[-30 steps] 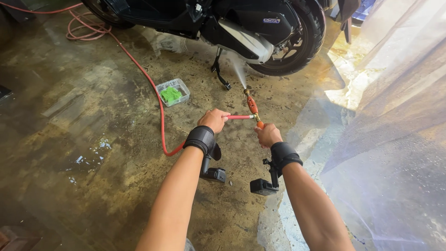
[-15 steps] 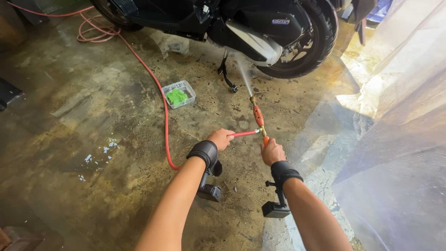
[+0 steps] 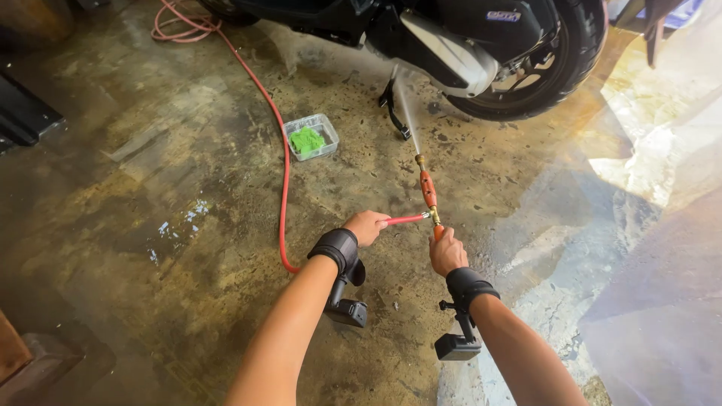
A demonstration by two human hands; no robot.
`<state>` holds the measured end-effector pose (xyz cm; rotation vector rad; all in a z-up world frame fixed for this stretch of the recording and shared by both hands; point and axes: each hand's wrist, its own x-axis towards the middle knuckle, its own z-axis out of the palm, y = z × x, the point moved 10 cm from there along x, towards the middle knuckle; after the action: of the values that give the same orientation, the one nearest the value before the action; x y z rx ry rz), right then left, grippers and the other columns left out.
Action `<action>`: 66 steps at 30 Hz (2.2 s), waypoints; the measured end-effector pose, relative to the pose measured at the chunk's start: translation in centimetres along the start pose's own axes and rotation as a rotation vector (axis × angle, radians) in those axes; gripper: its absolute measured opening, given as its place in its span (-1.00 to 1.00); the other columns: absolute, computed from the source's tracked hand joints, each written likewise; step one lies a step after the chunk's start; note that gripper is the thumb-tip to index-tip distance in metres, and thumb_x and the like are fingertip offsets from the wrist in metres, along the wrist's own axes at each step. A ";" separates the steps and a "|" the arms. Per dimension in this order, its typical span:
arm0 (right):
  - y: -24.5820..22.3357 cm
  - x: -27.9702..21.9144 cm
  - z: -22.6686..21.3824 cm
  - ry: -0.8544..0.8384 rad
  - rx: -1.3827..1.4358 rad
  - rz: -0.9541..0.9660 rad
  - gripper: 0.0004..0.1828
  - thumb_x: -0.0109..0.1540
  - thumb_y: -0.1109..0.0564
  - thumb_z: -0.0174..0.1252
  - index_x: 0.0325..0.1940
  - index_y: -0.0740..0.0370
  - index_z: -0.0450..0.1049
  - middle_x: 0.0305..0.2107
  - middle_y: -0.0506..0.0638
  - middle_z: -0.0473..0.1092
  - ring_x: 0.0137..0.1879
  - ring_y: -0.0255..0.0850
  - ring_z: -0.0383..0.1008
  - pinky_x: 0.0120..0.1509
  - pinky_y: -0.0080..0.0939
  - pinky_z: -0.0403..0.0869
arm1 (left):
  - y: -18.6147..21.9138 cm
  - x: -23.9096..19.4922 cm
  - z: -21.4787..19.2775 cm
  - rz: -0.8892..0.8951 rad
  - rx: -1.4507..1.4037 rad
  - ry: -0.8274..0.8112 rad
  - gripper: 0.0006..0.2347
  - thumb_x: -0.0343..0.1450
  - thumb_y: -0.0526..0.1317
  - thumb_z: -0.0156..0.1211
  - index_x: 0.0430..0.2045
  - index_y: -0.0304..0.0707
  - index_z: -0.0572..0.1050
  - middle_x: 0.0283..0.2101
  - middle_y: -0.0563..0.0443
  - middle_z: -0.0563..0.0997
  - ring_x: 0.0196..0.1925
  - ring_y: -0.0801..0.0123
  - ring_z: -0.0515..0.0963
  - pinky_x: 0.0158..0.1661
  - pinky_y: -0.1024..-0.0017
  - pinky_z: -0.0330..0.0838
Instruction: The person uses a pressure washer to rinse a scooter, moving the spray across the wheels, body, and seat. They then disconnect the hose, pick up a container with a green cloth, and dip the cloth into a bucket of soapy water.
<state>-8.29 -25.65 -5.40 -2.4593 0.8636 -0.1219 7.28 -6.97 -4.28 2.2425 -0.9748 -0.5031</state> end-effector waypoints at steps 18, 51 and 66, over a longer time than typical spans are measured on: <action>-1.7 -1.4 0.2 -0.004 0.022 -0.130 -0.58 0.34 -0.11 0.06 0.05 0.24 0.21 -0.22 0.49 0.48 -0.07 0.48 0.49 -0.03 0.37 0.46 | 0.3 -4.9 -0.3 -0.026 -0.074 0.016 -0.70 0.54 -0.12 -0.03 0.16 -0.03 0.49 -0.19 -0.26 0.66 -0.19 -0.03 0.64 -0.12 0.17 0.48; -7.6 -1.9 1.7 0.010 0.010 -0.325 -0.59 0.34 -0.09 0.08 0.06 0.27 0.25 -0.29 0.47 0.49 -0.14 0.44 0.52 -0.09 0.33 0.48 | -0.9 -10.0 -5.2 -0.154 -0.091 0.011 -0.68 0.55 -0.10 -0.03 0.19 -0.02 0.49 -0.40 -0.13 0.59 -0.36 0.18 0.57 -0.20 0.23 0.46; -4.6 -1.8 -0.6 -0.006 0.002 -0.252 -0.60 0.33 -0.08 0.07 0.03 0.26 0.22 -0.27 0.45 0.49 -0.11 0.44 0.52 -0.05 0.33 0.48 | 0.9 -7.3 -2.5 -0.119 -0.075 -0.038 -0.67 0.56 -0.12 -0.04 0.23 0.01 0.45 -0.43 -0.13 0.57 -0.42 0.21 0.52 -0.28 0.24 0.43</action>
<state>-7.27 -21.78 -2.41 -2.5557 0.5470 -0.2040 3.43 -0.92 -1.14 2.2398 -0.8305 -0.6273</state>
